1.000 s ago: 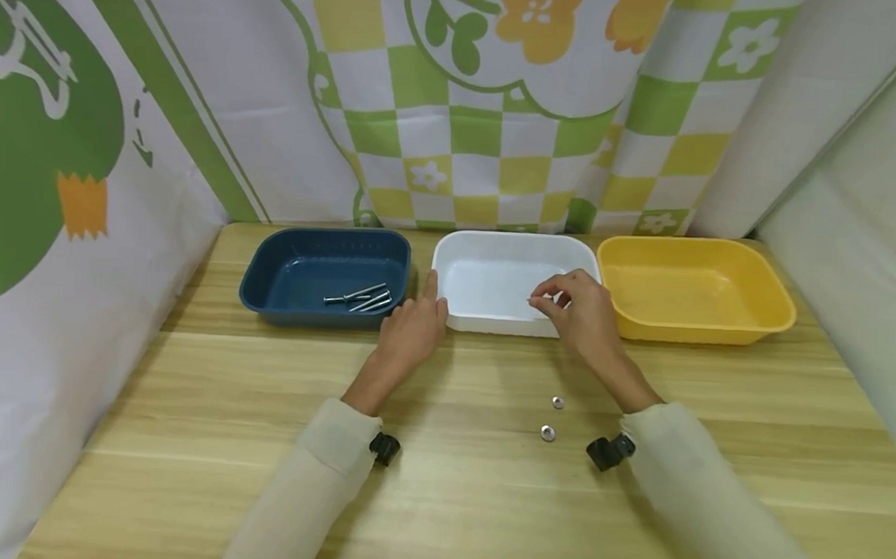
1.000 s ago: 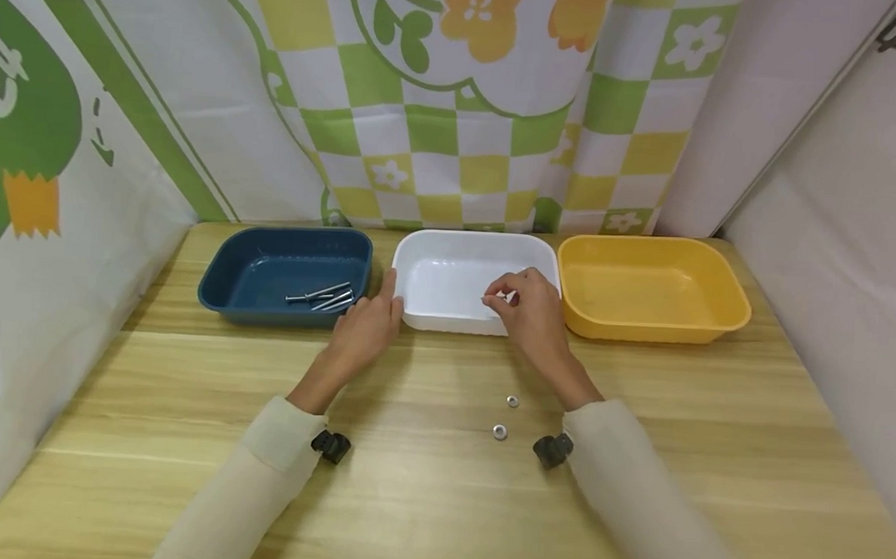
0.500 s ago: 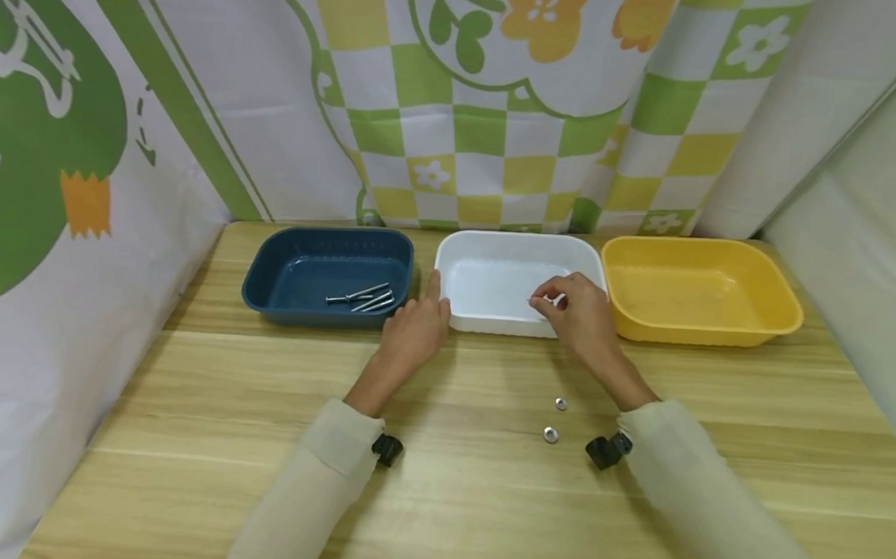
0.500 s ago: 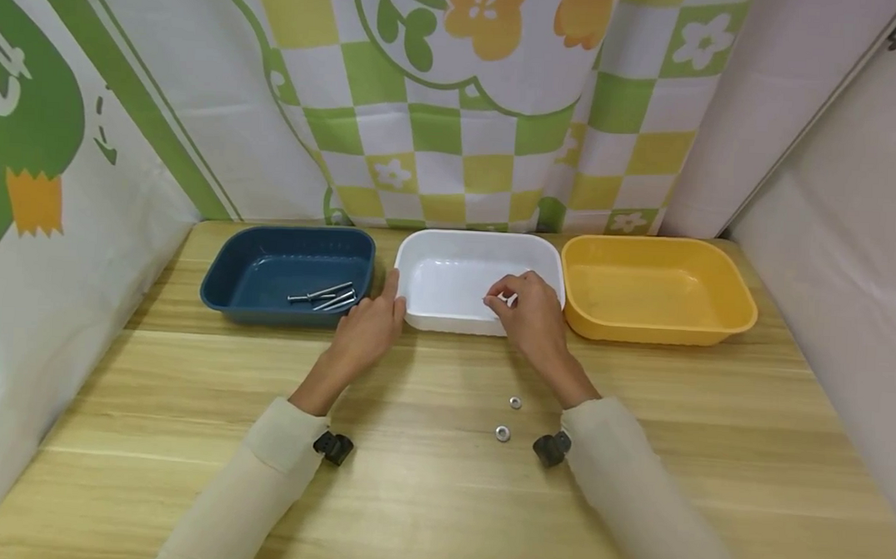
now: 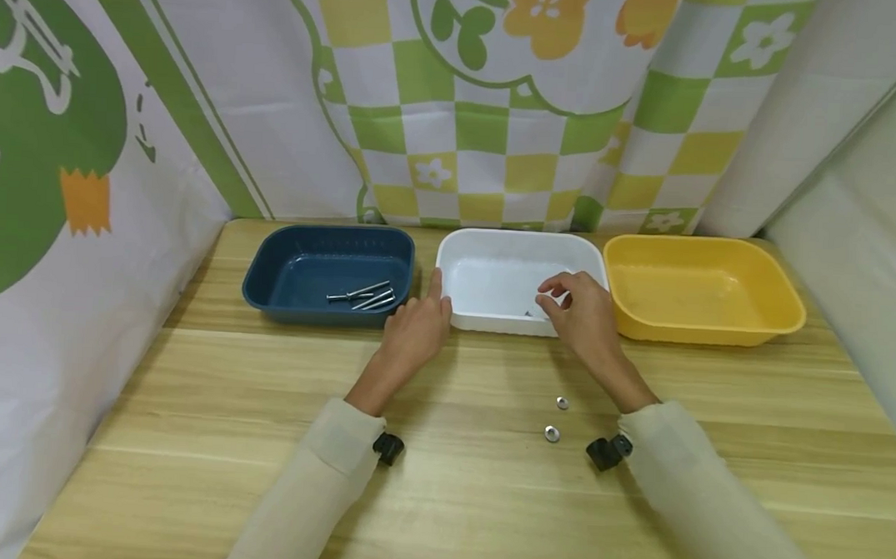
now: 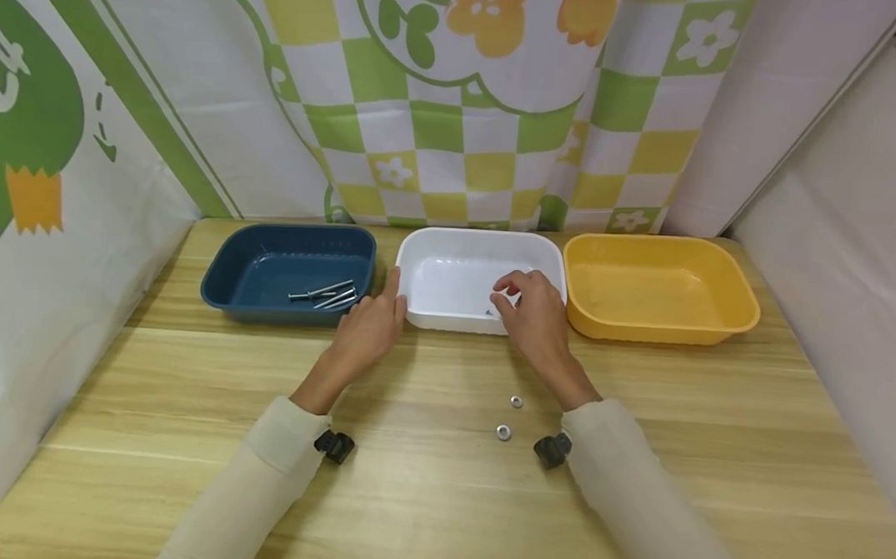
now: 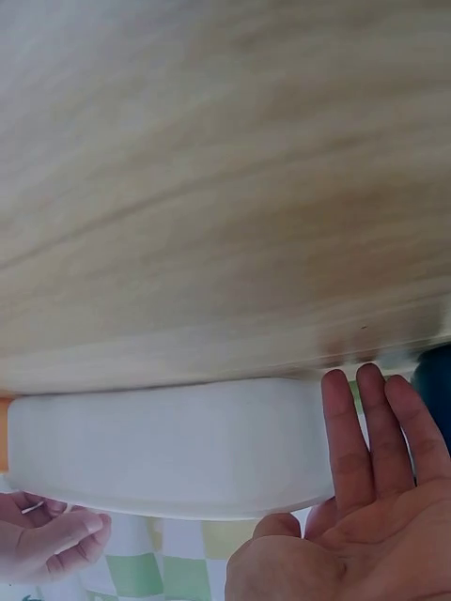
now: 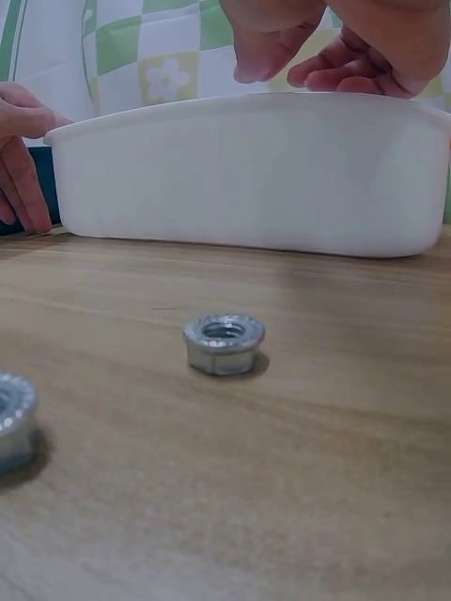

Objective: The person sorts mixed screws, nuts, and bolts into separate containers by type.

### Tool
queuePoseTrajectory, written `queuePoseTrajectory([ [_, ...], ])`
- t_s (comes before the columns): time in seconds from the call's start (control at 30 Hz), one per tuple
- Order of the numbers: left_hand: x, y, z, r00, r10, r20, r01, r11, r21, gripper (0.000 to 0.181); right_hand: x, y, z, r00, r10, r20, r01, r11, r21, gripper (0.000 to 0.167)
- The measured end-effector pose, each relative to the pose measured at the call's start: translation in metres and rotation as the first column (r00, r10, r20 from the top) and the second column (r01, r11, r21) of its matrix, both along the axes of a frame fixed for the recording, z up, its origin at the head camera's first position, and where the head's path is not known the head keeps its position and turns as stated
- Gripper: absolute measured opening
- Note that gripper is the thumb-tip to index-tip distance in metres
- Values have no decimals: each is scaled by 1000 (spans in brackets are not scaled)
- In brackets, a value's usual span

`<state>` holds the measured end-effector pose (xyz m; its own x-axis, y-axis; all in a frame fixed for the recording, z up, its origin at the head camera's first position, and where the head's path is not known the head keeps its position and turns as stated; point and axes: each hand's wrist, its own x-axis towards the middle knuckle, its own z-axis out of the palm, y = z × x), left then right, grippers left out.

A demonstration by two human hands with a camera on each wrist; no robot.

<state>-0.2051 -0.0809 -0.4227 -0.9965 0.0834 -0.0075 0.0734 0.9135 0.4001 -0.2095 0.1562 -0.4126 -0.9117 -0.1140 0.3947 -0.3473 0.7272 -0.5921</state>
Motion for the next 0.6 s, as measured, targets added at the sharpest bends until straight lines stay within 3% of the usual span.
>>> queuePoseTrajectory([
  [0.37,-1,2,8,1000,-5,26,4,999,35,55,11,8,0,1000,-23,-1,22,998,-57,19],
  [0.5,-3,-1,11,1000,-12,-10,13,996,88,55,17,12,2,999,-47,6,47,997,-61,23],
  [0.6,-2,-3,11,997,7,-72,3,991,137,55,22,17,5,996,-87,1,87,994,-67,24],
])
